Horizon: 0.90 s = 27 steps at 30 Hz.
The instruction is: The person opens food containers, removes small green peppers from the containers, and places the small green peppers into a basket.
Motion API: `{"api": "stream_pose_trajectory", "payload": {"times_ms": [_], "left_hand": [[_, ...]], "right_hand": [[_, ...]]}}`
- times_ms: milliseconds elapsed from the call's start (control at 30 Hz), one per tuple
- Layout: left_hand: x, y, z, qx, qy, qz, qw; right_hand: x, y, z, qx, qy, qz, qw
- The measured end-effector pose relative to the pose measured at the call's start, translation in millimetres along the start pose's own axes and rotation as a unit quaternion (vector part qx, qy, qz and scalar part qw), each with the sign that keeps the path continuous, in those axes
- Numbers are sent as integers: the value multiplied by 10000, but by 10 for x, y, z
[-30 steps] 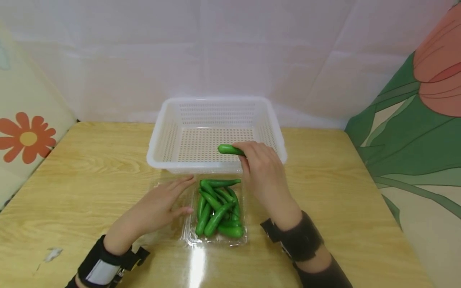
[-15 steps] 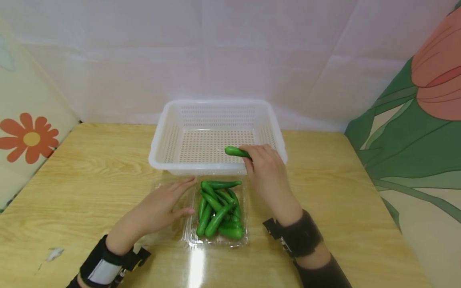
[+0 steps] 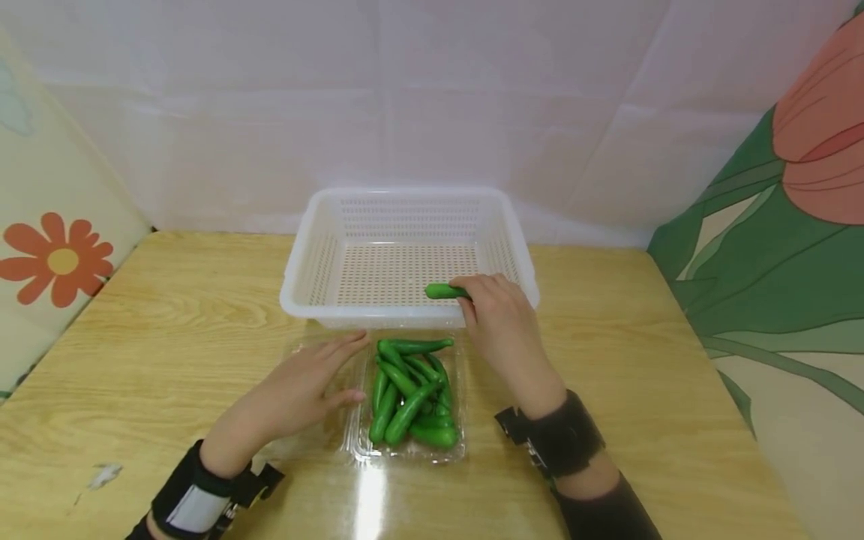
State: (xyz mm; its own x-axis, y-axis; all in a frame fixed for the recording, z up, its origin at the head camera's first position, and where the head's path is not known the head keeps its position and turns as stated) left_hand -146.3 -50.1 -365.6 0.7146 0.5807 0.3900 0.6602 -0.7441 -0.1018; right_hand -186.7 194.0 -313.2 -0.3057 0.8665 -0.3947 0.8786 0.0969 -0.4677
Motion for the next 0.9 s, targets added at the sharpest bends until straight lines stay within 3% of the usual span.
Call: {"api": "stream_pose_trajectory", "payload": {"times_ms": [533, 900], "left_hand": [[-16, 31, 26, 14, -72, -50, 10000], [7, 14, 19, 10, -109, -38, 9999]], "right_hand": [[16, -10, 78, -251, 141, 96, 9995], [7, -10, 94, -194, 67, -27, 9998]]}}
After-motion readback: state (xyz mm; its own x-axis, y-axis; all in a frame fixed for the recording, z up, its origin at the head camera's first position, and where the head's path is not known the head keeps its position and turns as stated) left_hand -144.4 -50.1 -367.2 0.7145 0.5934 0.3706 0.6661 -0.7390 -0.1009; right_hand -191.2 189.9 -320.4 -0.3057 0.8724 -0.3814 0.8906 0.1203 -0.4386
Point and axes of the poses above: each hand's wrist, its own y-axis away from the middle knuckle, its own z-axis out of the palm, x = y × z, the point moved 5 cm from there along -y, towards the middle knuckle, and after that the axes turned 15 degrees about z, right-handed, at the moved point
